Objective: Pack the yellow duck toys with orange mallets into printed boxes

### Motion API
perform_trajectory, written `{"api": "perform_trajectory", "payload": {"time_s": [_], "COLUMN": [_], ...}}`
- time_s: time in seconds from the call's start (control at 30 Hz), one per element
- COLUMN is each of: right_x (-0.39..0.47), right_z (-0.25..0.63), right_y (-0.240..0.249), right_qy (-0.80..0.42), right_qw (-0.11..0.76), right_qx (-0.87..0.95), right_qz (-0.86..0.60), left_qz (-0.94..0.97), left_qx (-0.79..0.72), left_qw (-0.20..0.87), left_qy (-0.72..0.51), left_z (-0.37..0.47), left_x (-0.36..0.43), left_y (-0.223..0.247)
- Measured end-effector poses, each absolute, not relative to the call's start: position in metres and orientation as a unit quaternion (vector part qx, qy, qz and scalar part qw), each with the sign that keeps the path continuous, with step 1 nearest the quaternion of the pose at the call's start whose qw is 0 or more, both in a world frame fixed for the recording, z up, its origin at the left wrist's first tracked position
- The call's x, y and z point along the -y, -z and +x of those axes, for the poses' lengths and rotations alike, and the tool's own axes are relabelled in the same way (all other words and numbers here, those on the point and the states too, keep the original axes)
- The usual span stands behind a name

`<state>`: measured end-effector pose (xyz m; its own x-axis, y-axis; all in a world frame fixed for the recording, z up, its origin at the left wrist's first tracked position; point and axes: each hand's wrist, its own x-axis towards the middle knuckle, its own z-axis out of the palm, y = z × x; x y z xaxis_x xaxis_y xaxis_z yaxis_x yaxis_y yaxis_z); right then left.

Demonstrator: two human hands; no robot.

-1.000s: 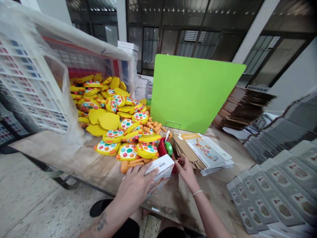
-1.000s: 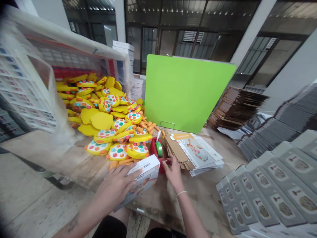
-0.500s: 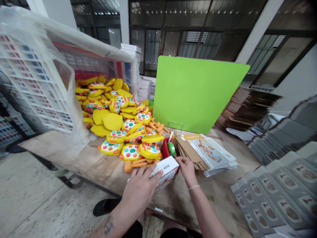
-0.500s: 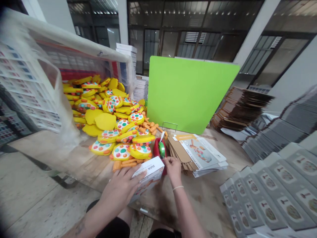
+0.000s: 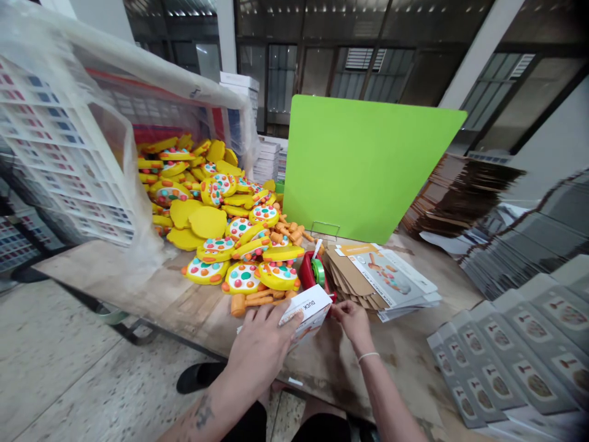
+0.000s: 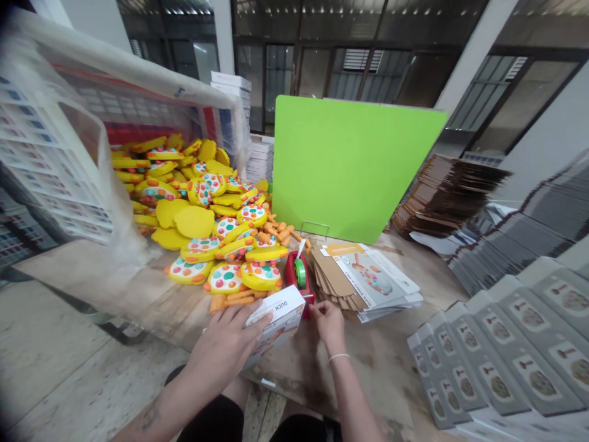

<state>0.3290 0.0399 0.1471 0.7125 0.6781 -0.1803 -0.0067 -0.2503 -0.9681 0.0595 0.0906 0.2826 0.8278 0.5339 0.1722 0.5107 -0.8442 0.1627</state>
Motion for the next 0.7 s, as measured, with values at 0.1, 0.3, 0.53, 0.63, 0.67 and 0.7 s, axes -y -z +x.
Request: {"api": "perform_trajectory", "payload": {"time_s": [0.1, 0.3, 0.53, 0.63, 0.67, 0.7], "right_x": [-0.02, 0.008, -0.014, -0.018, -0.019, -0.019], "right_z": [0.336, 0.27, 0.21, 0.209, 0.209, 0.21], "right_y": [-0.166, -0.21, -0.234, -0.229, -0.225, -0.22], "right_qy": [-0.297, -0.378, -0.466, -0.46, -0.451, -0.437], "right_qw": [0.582, 0.644, 0.653, 0.651, 0.65, 0.651], "right_qx": [0.227, 0.247, 0.244, 0.242, 0.244, 0.248], "right_qz": [-0.722, -0.618, -0.545, -0.554, -0.56, -0.57], "left_qz": [0.954, 0.951, 0.948, 0.957, 0.959, 0.961], "left_qx": [-0.273, -0.264, -0.265, -0.249, -0.242, -0.238], "left_qw": [0.051, 0.045, -0.024, -0.04, -0.039, -0.038], "left_qy": [-0.116, -0.157, -0.173, -0.147, -0.14, -0.135], "left_z": [0.06, 0.06, 0.059, 0.058, 0.058, 0.058], "left_x": [-0.09, -0.089, -0.084, -0.085, -0.086, -0.087], "left_y": [-0.28, -0.272, -0.271, -0.271, -0.27, -0.269]}}
